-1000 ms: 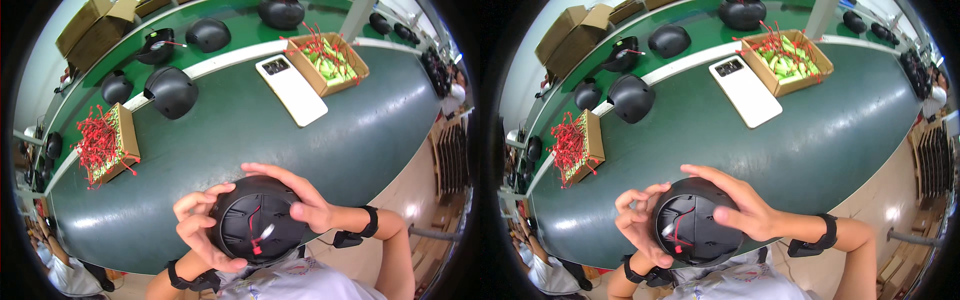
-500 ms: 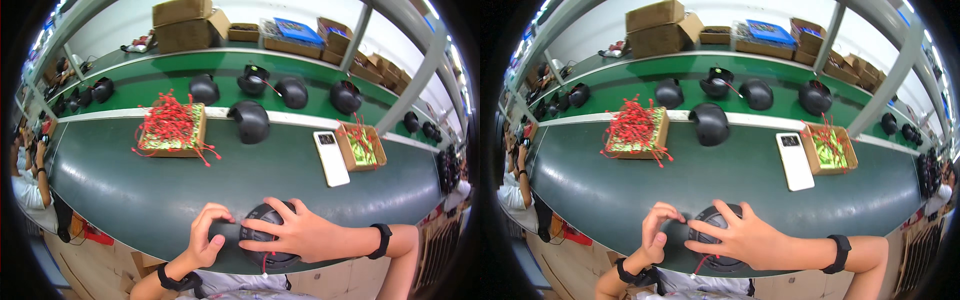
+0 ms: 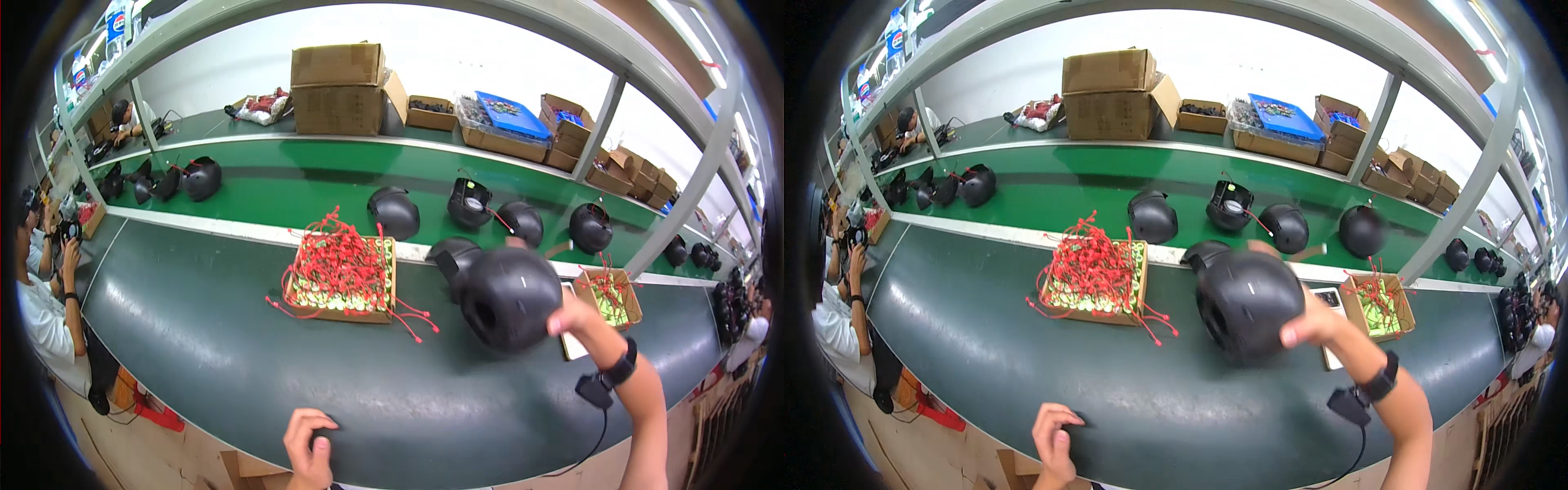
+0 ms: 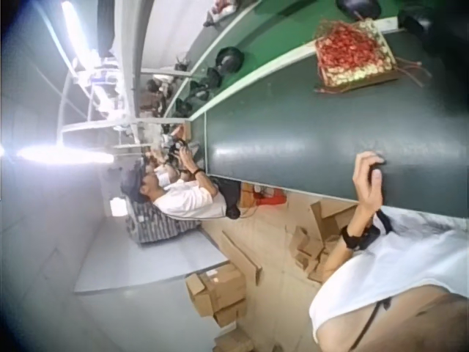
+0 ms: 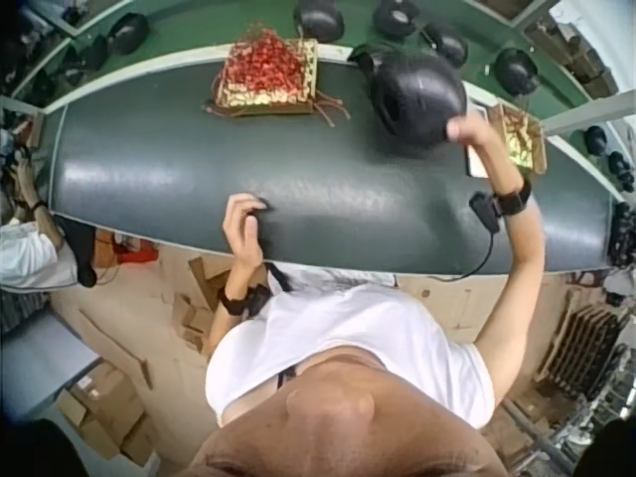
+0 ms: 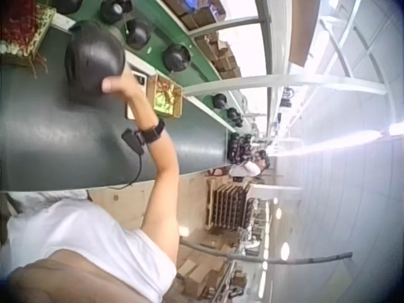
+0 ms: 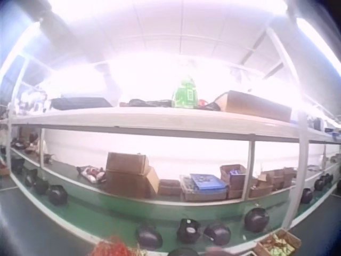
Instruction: Assembling small electronic speaker components by connecting internal wires and snapping plastic housing pieces together.
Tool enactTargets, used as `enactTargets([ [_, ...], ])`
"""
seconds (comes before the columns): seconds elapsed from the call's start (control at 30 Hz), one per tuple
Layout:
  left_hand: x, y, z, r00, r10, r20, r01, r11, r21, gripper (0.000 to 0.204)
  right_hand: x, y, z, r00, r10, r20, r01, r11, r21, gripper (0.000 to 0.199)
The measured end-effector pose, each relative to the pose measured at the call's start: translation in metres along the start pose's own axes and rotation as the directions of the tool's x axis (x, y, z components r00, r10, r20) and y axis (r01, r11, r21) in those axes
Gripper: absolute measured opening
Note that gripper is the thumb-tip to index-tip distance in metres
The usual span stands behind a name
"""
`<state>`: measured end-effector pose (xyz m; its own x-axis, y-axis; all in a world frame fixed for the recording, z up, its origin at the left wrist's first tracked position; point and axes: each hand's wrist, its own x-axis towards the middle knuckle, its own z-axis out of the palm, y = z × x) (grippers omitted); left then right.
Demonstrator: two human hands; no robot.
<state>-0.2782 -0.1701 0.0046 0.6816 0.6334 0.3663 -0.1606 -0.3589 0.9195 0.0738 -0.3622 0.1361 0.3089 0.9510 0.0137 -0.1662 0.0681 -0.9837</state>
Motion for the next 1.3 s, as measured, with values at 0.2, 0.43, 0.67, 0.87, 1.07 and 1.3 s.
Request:
enactTargets([
  [0.2, 0.012, 0.026, -0.005, 0.978, -0.124, 0.165, 0.098, 0.982, 0.161, 0.017, 0.228, -0.02, 0.001, 0.959, -0.275, 0.066, 0.247, 0.703, -0.667, 0.125],
  [0.43, 0.003, 0.02, -0.003, 0.965, -0.182, 0.187, 0.141, 0.967, 0.213, 0.017, 0.394, 0.067, 0.008, 0.958, -0.154, 0.243, 0.27, 0.188, -0.944, 0.117],
  [0.67, 0.007, 0.023, -0.002, 0.941, -0.273, 0.201, 0.223, 0.944, 0.242, 0.02, 0.433, 0.083, 0.024, 1.0, 0.017, 0.014, 0.014, -0.012, -1.0, 0.125],
  [0.87, 0.015, 0.024, -0.003, 0.941, -0.252, 0.227, 0.203, 0.955, 0.218, 0.02, 0.436, 0.087, -0.033, 0.953, -0.248, 0.173, 0.256, 0.357, -0.898, 0.135],
  [1.07, 0.019, 0.03, -0.002, 0.95, -0.261, 0.17, 0.218, 0.947, 0.236, 0.016, 0.352, -0.008, -0.099, 0.933, -0.142, -0.331, -0.342, -0.054, -0.938, 0.089],
  [1.3, 0.02, 0.027, 0.002, 0.956, -0.193, 0.222, 0.146, 0.966, 0.212, 0.014, 0.229, 0.028, -0.282, 0.603, 0.026, -0.798, -0.797, 0.054, -0.601, 0.103],
])
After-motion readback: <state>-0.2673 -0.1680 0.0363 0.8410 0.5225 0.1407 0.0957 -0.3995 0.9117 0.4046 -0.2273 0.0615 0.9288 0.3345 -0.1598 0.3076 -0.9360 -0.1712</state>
